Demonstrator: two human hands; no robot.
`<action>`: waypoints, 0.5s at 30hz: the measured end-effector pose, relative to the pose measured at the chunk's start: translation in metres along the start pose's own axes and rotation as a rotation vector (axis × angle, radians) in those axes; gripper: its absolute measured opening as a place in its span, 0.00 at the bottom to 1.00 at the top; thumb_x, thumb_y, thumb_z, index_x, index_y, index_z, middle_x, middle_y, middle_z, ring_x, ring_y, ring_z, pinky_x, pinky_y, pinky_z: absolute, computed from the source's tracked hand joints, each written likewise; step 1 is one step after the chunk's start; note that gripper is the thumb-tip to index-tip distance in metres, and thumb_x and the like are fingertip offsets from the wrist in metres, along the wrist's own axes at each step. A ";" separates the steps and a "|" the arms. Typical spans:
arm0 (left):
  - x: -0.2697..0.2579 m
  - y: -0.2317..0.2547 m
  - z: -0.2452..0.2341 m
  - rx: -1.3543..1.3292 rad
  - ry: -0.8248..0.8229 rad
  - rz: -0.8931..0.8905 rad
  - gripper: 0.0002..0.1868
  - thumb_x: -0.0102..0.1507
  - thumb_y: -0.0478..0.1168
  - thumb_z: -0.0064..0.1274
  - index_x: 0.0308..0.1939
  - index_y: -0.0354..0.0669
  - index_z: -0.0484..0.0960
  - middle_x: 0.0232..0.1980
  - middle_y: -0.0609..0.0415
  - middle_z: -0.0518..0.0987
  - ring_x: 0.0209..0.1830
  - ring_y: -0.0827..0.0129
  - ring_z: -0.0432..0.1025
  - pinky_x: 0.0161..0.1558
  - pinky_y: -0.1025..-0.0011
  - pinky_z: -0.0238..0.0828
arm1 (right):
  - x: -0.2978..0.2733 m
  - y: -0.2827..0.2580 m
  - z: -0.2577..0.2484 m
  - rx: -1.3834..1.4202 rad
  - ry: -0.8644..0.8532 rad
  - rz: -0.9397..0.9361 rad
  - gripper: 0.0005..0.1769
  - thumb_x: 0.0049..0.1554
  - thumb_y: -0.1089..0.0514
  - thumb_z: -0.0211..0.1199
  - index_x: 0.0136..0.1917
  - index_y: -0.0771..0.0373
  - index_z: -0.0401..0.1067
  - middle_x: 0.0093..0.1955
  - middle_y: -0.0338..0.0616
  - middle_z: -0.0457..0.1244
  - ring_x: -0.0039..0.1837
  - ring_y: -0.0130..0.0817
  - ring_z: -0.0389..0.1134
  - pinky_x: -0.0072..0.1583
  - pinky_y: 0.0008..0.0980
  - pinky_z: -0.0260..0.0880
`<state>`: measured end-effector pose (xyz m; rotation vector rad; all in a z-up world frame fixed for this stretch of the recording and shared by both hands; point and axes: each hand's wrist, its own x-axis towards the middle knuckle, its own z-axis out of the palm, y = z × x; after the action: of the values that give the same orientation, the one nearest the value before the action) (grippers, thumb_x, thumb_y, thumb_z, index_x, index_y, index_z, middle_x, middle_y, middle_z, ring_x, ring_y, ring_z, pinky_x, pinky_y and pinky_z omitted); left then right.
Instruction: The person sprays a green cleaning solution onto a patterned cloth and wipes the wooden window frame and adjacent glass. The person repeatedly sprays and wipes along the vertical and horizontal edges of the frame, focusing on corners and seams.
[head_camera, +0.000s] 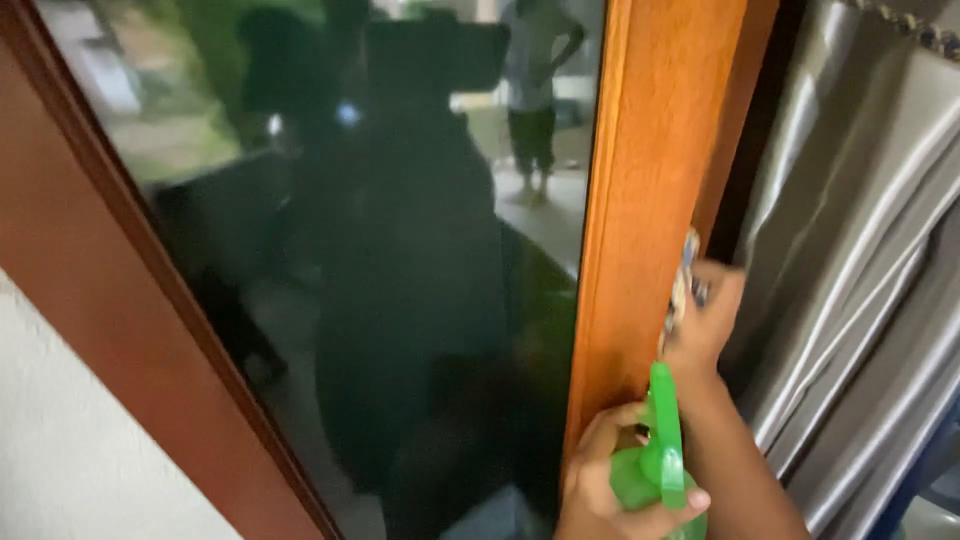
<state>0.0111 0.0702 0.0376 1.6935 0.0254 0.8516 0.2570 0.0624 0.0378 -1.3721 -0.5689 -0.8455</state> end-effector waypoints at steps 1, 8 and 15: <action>-0.003 0.002 0.005 0.079 0.012 0.034 0.39 0.48 0.61 0.65 0.60 0.53 0.78 0.55 0.62 0.80 0.49 0.72 0.79 0.53 0.75 0.72 | 0.016 -0.042 0.001 0.044 0.006 0.038 0.14 0.68 0.50 0.62 0.48 0.58 0.62 0.48 0.38 0.57 0.51 0.31 0.58 0.55 0.34 0.57; -0.038 -0.004 0.042 0.166 0.075 0.090 0.40 0.48 0.57 0.67 0.62 0.50 0.77 0.49 0.56 0.77 0.47 0.67 0.77 0.52 0.69 0.71 | -0.025 -0.007 -0.018 0.000 -0.131 -0.006 0.12 0.67 0.51 0.59 0.51 0.63 0.66 0.52 0.47 0.59 0.55 0.41 0.61 0.58 0.38 0.57; -0.071 -0.012 0.074 0.106 0.149 0.131 0.31 0.52 0.56 0.66 0.53 0.47 0.74 0.62 0.47 0.74 0.62 0.58 0.71 0.61 0.64 0.63 | -0.093 0.050 -0.029 -0.052 -0.174 0.171 0.14 0.64 0.48 0.57 0.52 0.60 0.67 0.50 0.47 0.60 0.52 0.44 0.63 0.55 0.41 0.60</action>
<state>0.0038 -0.0194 -0.0130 1.7417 0.0626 1.0908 0.2376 0.0504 -0.0689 -1.5279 -0.5571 -0.6105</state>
